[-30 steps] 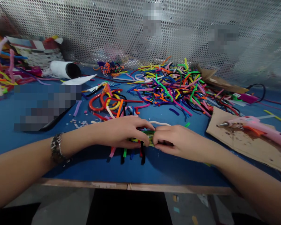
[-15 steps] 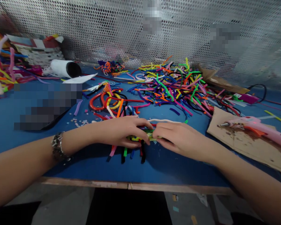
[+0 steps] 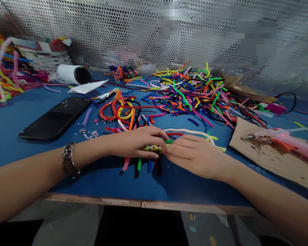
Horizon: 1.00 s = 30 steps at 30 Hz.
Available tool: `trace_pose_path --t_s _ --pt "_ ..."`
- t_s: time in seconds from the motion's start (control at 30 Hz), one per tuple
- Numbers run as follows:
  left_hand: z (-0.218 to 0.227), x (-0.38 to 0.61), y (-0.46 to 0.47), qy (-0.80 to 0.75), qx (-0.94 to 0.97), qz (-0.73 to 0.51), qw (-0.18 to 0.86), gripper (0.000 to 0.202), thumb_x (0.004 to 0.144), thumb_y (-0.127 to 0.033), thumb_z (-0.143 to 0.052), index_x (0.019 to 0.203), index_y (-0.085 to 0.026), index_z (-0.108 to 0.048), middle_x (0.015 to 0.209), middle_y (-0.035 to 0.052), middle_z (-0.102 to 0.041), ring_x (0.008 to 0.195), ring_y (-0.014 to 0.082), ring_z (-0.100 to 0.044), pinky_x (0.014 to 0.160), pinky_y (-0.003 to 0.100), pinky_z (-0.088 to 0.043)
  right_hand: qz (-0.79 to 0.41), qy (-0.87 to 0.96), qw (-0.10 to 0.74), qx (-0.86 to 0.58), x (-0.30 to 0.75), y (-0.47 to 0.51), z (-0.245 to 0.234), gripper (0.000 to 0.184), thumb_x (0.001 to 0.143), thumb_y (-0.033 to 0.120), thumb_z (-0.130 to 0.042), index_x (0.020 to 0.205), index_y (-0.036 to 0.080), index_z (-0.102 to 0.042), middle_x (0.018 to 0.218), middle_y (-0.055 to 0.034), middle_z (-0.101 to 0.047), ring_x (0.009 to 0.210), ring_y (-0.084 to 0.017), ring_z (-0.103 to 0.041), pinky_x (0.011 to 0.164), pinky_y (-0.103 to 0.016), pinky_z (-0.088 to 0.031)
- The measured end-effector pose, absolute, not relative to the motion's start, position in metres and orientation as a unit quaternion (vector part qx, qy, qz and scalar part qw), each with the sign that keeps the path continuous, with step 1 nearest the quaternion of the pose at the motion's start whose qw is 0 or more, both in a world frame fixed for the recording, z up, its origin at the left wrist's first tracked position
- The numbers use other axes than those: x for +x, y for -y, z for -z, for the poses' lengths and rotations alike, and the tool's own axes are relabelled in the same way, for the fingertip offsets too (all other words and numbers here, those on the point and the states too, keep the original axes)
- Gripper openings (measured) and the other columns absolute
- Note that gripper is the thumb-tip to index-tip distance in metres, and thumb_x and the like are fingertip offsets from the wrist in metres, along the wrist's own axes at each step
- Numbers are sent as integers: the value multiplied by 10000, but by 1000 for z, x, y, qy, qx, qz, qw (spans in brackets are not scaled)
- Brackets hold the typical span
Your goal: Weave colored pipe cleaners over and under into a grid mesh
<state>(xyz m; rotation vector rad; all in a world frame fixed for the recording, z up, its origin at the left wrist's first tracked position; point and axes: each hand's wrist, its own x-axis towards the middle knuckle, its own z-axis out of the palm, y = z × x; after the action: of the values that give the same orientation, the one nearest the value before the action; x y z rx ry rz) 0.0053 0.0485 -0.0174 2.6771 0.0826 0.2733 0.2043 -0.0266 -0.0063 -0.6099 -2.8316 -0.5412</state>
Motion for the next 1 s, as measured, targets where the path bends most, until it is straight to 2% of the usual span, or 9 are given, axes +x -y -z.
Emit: trace_pose_path --t_s 0.13,0.3,0.4,0.67,0.77,0.83,0.9,0.97,1.0 --pt "20 6 -48 -45 968 -104 222 174 837 -201 -501 983 -184 -593 1143 110 -477 1096 201 -434 950 330 -332 178 960 94 -196 201 30 8 321 897 109 -323 764 140 -613 770 -31 -628 691 -122 -525 660 -264 -387" --pt "22 7 -48 -51 966 -114 228 145 834 -195 -509 940 -163 -601 1122 118 -477 1093 198 -435 950 322 -325 164 960 106 -199 195 37 10 339 898 112 -308 768 150 -619 785 -22 -635 716 -127 -524 705 -248 -381" --pt "20 7 -47 -52 965 -112 233 132 831 -189 -514 924 -169 -605 1114 111 -476 1088 192 -437 946 317 -325 148 965 92 -197 191 42 7 338 896 115 -307 754 152 -611 728 -8 -613 662 -126 -503 644 -247 -360" --pt "19 7 -46 -57 962 -113 243 117 825 -190 -528 910 -185 -609 1112 94 -478 1075 190 -444 937 312 -333 70 972 63 -217 188 47 3 357 908 144 -282 714 180 -580 710 20 -594 578 -109 -459 536 -259 -291" --pt "19 7 -46 -59 962 -116 242 116 825 -195 -529 917 -177 -597 1098 94 -488 1058 189 -446 924 306 -344 24 974 58 -217 188 45 4 311 901 153 -315 730 181 -574 755 12 -608 625 -105 -489 560 -253 -317" --pt "19 7 -47 -53 963 -121 236 141 822 -203 -532 950 -169 -582 1073 97 -504 1032 189 -451 909 299 -356 -42 972 86 -213 190 41 2 225 883 182 -382 760 175 -570 790 -1 -614 689 -102 -521 608 -234 -362" --pt "18 7 -48 -36 966 -125 223 183 820 -208 -534 995 -168 -571 1080 104 -508 1036 196 -445 919 307 -349 -108 957 158 -219 197 34 -1 116 846 210 -461 795 167 -556 802 -15 -610 748 -99 -541 675 -214 -398" --pt "18 6 -49 -21 970 -126 208 212 823 -203 -524 1030 -175 -563 1106 109 -502 1052 202 -440 934 316 -339 -120 930 224 -266 205 25 -5 48 807 208 -515 827 170 -536 816 -27 -594 788 -112 -540 726 -226 -410" --pt "18 6 -49 -17 971 -126 202 217 827 -199 -515 1038 -176 -559 1122 112 -496 1060 202 -439 939 318 -337 -107 918 230 -306 210 21 -6 56 792 201 -529 842 174 -528 842 -36 -580 812 -126 -533 738 -245 -409"
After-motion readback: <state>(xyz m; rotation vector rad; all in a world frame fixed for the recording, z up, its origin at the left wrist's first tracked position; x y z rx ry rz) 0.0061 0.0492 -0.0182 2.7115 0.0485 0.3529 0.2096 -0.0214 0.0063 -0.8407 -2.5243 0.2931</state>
